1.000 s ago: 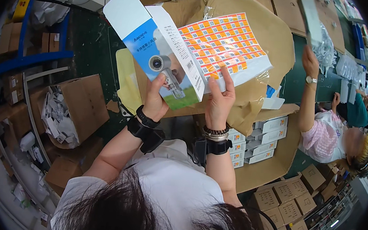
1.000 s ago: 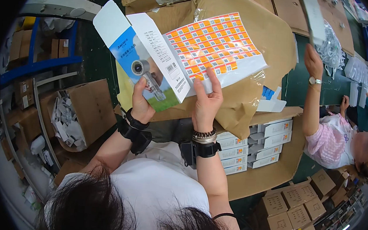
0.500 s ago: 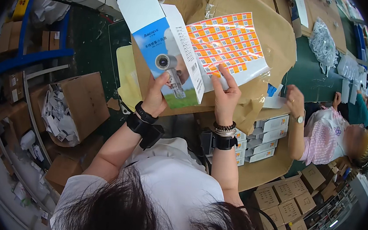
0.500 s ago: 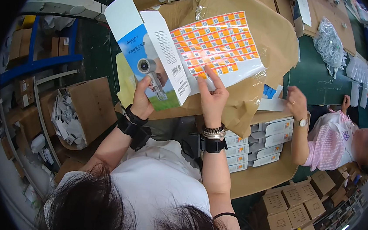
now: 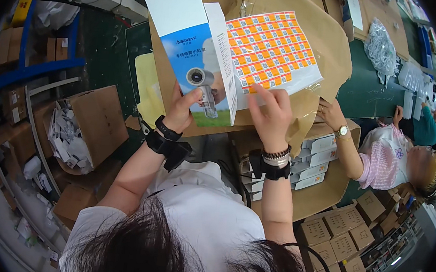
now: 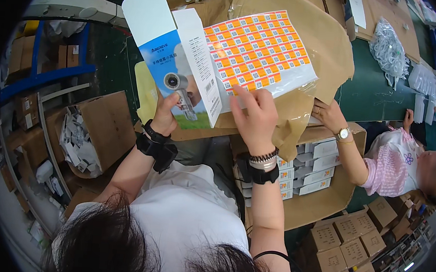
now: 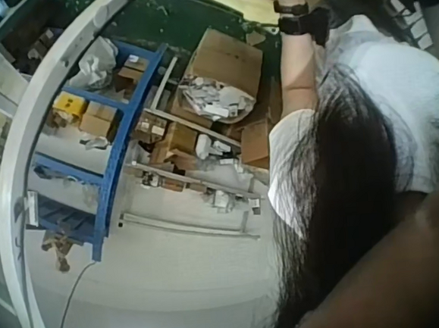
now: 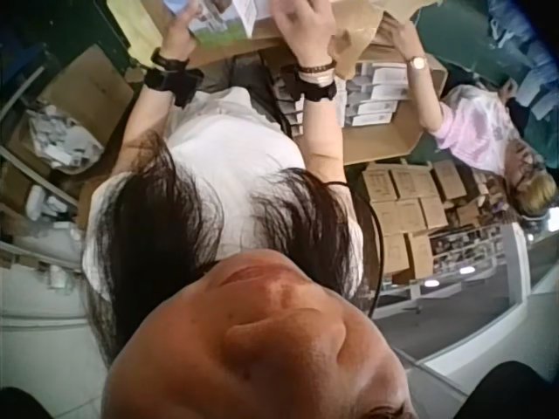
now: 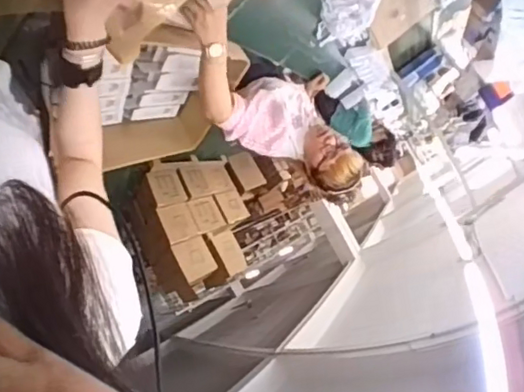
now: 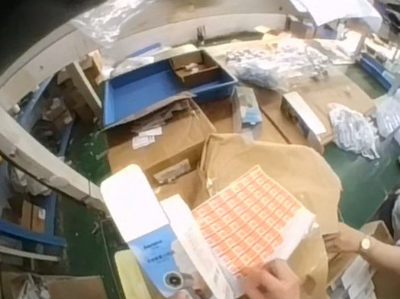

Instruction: Apply small orange labels onto white product boxes in a factory setting.

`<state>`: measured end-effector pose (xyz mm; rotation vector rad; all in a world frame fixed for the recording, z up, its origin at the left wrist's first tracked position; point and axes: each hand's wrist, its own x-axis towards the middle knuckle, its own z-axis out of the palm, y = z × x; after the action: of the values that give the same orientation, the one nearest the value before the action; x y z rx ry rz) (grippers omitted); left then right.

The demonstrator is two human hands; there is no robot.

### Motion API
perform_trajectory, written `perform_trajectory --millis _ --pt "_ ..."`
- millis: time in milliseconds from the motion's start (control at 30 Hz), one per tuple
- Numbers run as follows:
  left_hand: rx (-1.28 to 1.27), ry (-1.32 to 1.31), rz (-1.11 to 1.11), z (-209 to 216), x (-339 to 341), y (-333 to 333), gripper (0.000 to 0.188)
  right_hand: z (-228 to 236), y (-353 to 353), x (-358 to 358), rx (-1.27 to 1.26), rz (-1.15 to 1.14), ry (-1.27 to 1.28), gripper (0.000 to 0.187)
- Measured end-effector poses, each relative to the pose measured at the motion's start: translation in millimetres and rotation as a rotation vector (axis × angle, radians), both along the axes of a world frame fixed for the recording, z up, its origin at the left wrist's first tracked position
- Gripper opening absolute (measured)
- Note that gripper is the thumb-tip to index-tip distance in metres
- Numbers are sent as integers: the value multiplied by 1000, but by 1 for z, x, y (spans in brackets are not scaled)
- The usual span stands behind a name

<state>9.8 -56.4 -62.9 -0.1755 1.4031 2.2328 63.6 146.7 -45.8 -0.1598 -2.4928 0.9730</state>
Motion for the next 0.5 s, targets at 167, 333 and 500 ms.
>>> perform_trajectory --millis 167,333,500 --pt "0 4 2 -1 0 0 51 -7 -3 -14 34 113 -45 22" --pt "45 -36 -2 -8 -3 -3 52 -15 -6 -17 -62 98 -62 16" --pt "54 -95 0 -18 -10 -7 51 -29 -5 -20 -788 -161 -131 8"
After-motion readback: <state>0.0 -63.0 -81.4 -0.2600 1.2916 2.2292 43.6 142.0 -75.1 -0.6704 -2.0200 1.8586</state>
